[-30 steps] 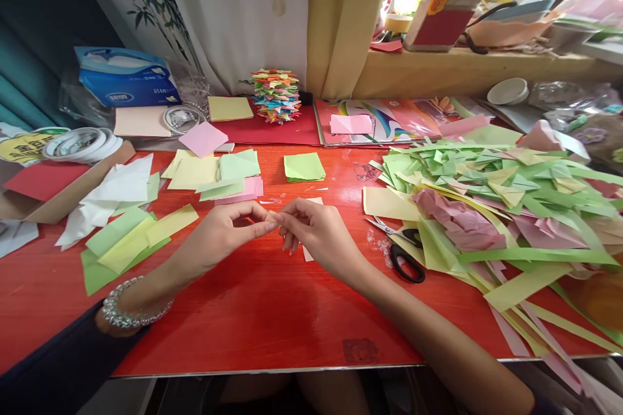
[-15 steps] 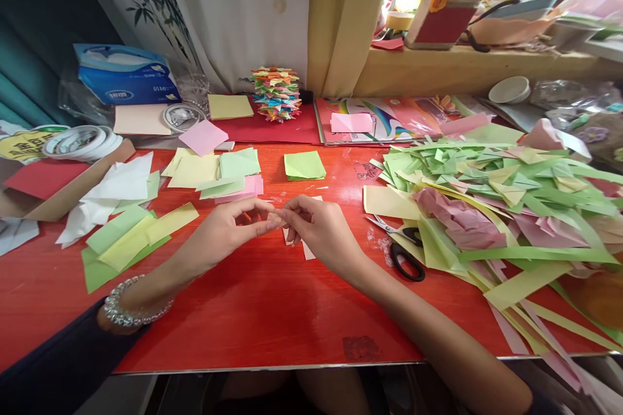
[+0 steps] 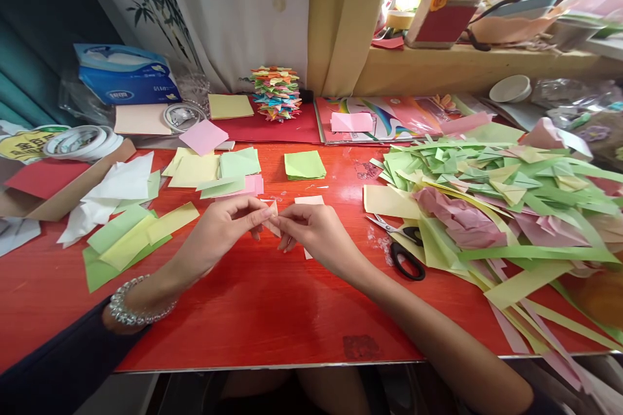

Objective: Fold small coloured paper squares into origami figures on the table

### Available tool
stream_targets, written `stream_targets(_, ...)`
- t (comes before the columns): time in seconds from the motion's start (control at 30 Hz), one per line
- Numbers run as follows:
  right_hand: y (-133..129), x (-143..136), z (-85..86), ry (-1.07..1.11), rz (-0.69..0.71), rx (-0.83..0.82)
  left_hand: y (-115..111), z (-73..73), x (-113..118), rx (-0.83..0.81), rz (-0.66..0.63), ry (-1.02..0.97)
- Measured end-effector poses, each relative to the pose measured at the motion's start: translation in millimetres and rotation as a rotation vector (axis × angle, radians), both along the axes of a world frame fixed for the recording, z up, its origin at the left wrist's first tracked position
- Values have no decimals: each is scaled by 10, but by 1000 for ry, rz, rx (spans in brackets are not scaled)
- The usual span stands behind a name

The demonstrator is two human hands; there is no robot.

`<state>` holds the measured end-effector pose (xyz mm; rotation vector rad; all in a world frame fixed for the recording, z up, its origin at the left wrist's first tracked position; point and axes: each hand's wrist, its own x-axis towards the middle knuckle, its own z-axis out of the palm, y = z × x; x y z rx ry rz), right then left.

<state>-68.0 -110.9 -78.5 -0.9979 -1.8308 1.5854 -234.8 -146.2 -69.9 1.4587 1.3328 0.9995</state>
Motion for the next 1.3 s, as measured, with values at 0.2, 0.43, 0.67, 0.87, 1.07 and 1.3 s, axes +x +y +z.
stream_targets(0.2,-25,-44,24,100,41,-182,-28,-61,26,-45,42,-124)
stream_targets(0.43,-31,-46,-4,183,-33,-287,46,-74,-38,340,-30,277)
stream_targets(0.67,-39,-32,12,234,-51,-206,154,-101,-230,713,-264,600)
stream_targets(0.87,-48,-33,4,246,-20,-177,157,-91,-262,736,-276,598)
stream_targets(1.07,-53,-26,13,218,-32,-112,93,-49,-217,561,-213,435)
stream_targets(1.3,-50,-26,12,244,-71,-114,1,31,-145,553,-100,320)
